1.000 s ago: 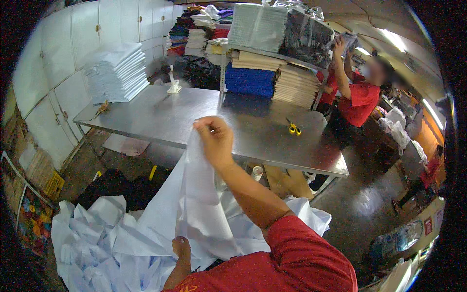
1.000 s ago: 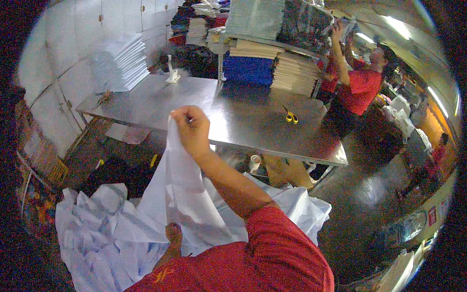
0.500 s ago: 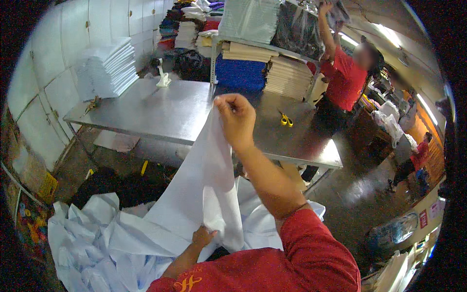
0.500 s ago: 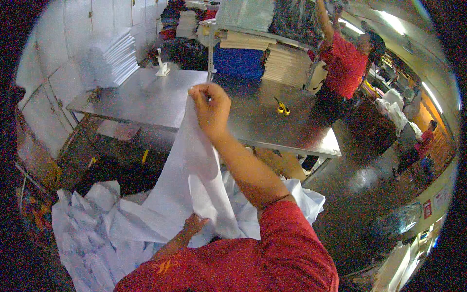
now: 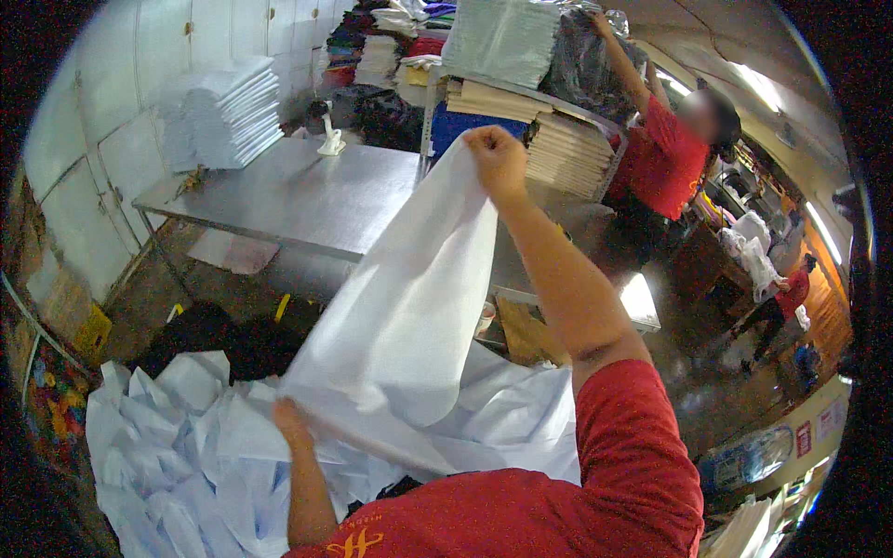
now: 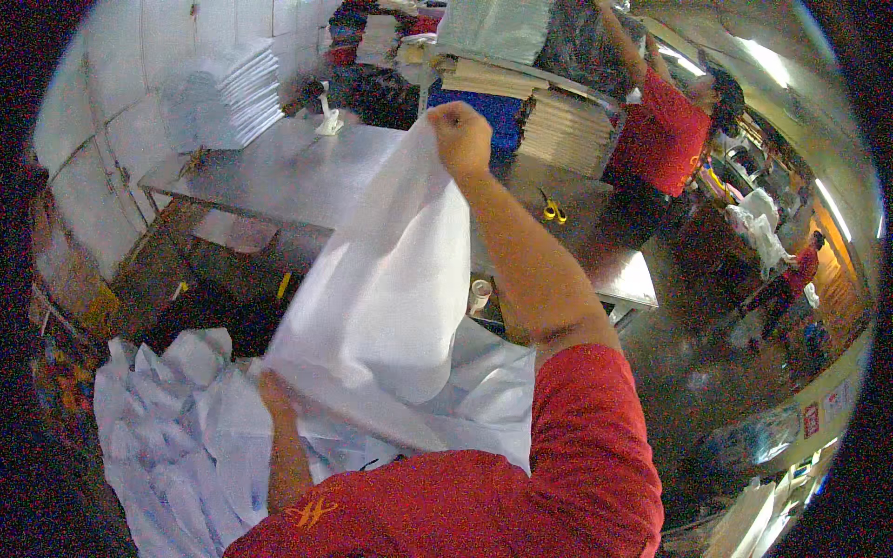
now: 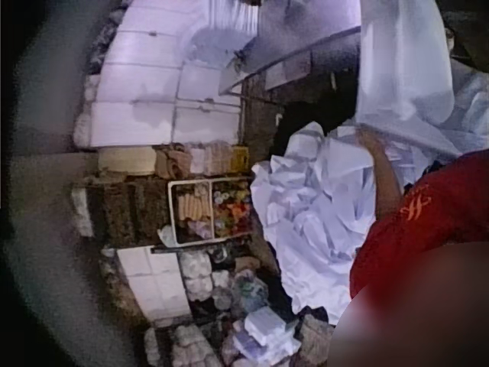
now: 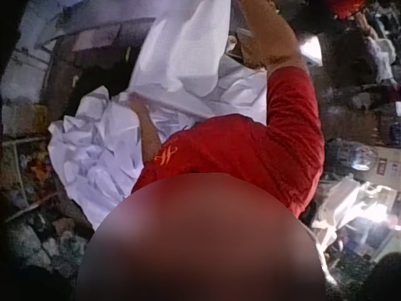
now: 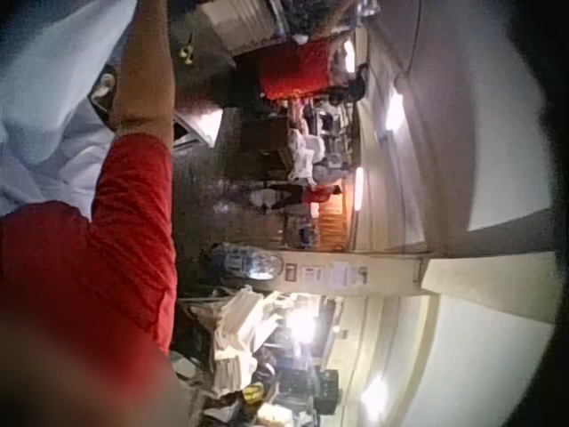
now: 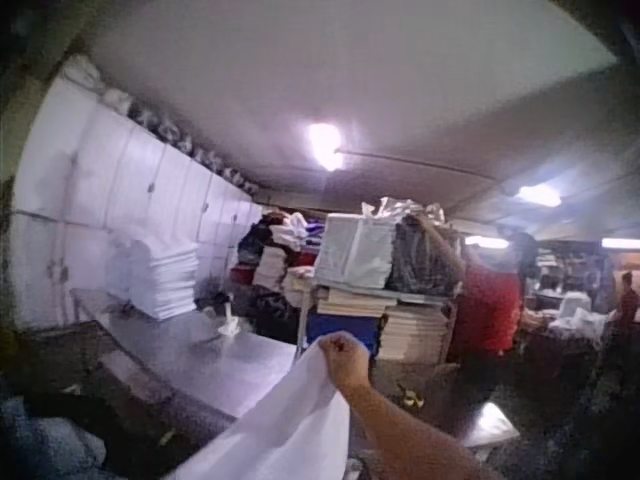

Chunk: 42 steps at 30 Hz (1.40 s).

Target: The person spreads a large white sheet on a metal table, folds it, and uses yellow-handled scissors to cut along the fold. The person then unfolds the cut piece and sets it aside.

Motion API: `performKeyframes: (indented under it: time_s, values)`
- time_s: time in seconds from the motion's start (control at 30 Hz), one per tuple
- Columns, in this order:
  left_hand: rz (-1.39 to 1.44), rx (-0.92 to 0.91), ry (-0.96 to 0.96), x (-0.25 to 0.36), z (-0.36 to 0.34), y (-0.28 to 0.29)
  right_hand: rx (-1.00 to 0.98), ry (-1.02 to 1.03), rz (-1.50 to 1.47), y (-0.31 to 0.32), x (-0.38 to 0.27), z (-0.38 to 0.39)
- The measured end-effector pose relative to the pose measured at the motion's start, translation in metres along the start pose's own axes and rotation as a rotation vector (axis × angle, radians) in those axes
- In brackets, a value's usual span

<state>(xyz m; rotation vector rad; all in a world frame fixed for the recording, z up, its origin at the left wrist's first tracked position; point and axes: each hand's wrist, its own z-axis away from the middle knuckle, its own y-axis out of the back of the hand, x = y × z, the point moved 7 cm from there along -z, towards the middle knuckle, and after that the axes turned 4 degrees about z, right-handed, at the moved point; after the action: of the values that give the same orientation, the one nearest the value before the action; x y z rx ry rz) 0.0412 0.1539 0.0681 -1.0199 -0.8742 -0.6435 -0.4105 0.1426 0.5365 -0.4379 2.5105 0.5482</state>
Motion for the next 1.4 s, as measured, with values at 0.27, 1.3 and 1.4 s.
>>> performKeyframes:
  time_s: [0.27, 1.3, 1.4]
  values:
    - [-1.012, -0.689, -1.113, 0.101, 0.092, -0.091, 0.327, 0.082, 0.427, 0.106, 0.02, -0.083]
    - [-0.37, -0.511, -0.542, 0.277, -0.01, -0.006, -0.026, -0.623, -0.3, 0.344, 0.221, 0.015]
    - [-0.145, -0.781, -0.436, 0.334, 0.015, -0.025, 0.105, -0.824, -0.306, 0.354, 0.244, 0.078]
